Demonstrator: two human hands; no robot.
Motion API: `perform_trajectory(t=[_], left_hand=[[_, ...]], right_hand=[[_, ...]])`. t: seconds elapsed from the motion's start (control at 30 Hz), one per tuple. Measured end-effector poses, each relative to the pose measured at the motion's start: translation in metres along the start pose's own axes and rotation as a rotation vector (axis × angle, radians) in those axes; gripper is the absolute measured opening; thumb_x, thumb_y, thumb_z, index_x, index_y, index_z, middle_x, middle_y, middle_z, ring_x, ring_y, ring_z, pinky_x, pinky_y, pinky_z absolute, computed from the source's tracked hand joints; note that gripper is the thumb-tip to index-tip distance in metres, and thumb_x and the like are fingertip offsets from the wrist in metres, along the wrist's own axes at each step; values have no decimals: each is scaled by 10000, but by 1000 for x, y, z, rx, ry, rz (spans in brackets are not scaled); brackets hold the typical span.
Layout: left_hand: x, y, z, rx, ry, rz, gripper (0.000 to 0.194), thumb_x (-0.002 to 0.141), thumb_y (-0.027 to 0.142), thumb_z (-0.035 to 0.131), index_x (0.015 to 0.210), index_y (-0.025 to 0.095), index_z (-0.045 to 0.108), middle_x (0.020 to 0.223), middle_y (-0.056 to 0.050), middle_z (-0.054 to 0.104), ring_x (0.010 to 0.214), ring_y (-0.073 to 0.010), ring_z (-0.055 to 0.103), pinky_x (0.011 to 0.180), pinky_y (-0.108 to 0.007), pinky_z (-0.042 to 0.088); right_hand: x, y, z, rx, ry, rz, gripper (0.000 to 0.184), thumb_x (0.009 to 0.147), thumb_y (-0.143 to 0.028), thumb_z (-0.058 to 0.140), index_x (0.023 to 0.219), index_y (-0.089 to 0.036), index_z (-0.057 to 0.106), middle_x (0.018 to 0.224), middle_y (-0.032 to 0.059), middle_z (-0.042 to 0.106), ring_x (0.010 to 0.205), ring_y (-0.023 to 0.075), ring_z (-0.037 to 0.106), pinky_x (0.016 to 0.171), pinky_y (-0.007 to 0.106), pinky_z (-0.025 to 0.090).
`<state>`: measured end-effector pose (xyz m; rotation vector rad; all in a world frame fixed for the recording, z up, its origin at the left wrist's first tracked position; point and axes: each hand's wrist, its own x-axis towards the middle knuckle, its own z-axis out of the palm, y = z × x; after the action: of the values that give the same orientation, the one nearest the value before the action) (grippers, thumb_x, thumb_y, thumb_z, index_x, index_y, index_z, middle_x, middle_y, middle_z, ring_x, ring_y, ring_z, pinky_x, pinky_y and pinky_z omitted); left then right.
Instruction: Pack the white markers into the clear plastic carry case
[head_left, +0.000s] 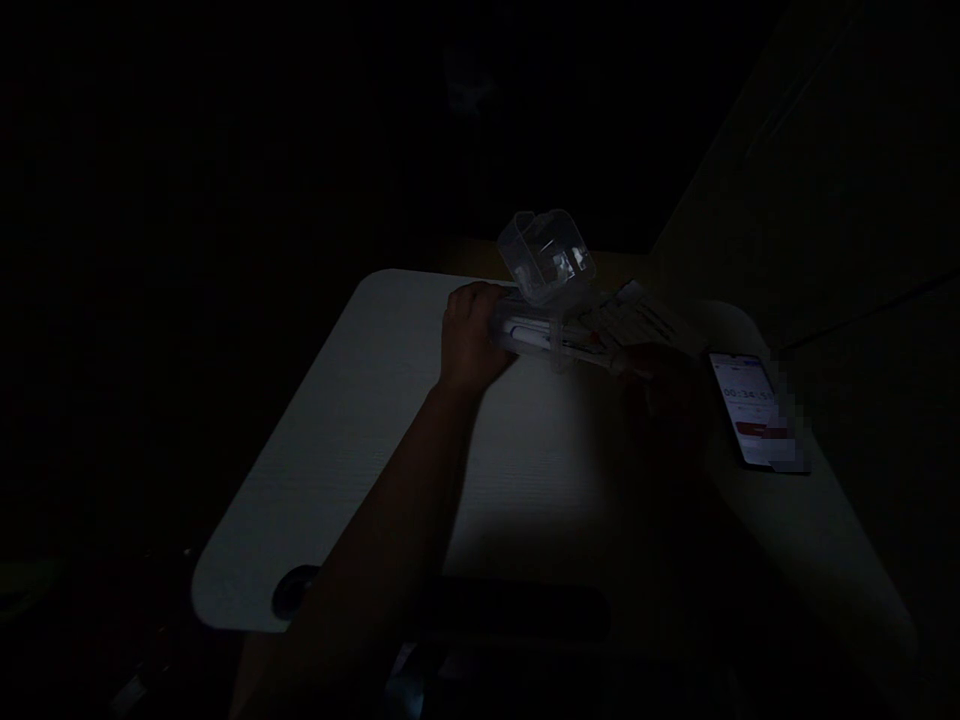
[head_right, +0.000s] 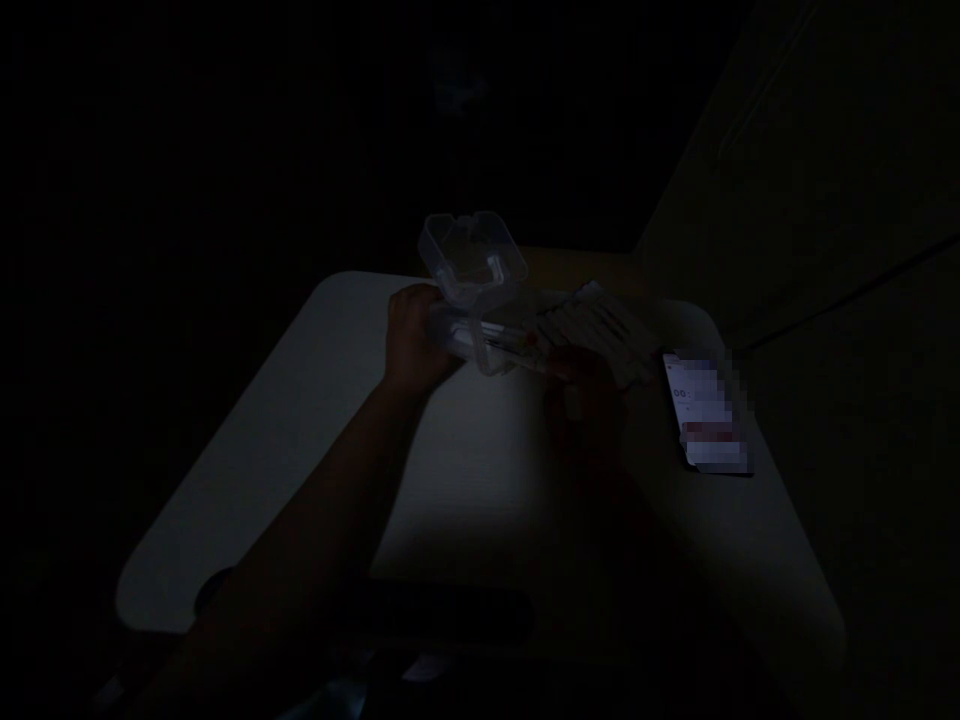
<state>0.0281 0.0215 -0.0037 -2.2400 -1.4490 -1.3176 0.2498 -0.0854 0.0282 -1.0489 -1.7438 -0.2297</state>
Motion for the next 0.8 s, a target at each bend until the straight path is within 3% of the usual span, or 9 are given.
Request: perform_trajectory(t=[0.13, 0.8], left_hand=[[0, 1, 0, 2, 13, 5, 535, 658, 313, 692, 1142, 221, 484, 1131, -86, 571, 1073, -275, 502, 947, -443, 407], [-1, 2, -2, 11, 30, 25, 483, 645, 284, 684, 1092, 217, 514, 1101, -88, 597, 1032, -264, 532, 902, -411, 424]], right_hand=[[0, 0, 1, -22, -58, -19, 225, 845, -123, 503, 1051, -206, 540, 1042, 64, 642, 1009, 150, 612, 813, 289, 501], [1, -2, 4, 17, -31, -49, 222, 830, -93, 498, 1009, -208, 560, 1020, 58, 653, 978, 138, 628, 800, 276, 524]])
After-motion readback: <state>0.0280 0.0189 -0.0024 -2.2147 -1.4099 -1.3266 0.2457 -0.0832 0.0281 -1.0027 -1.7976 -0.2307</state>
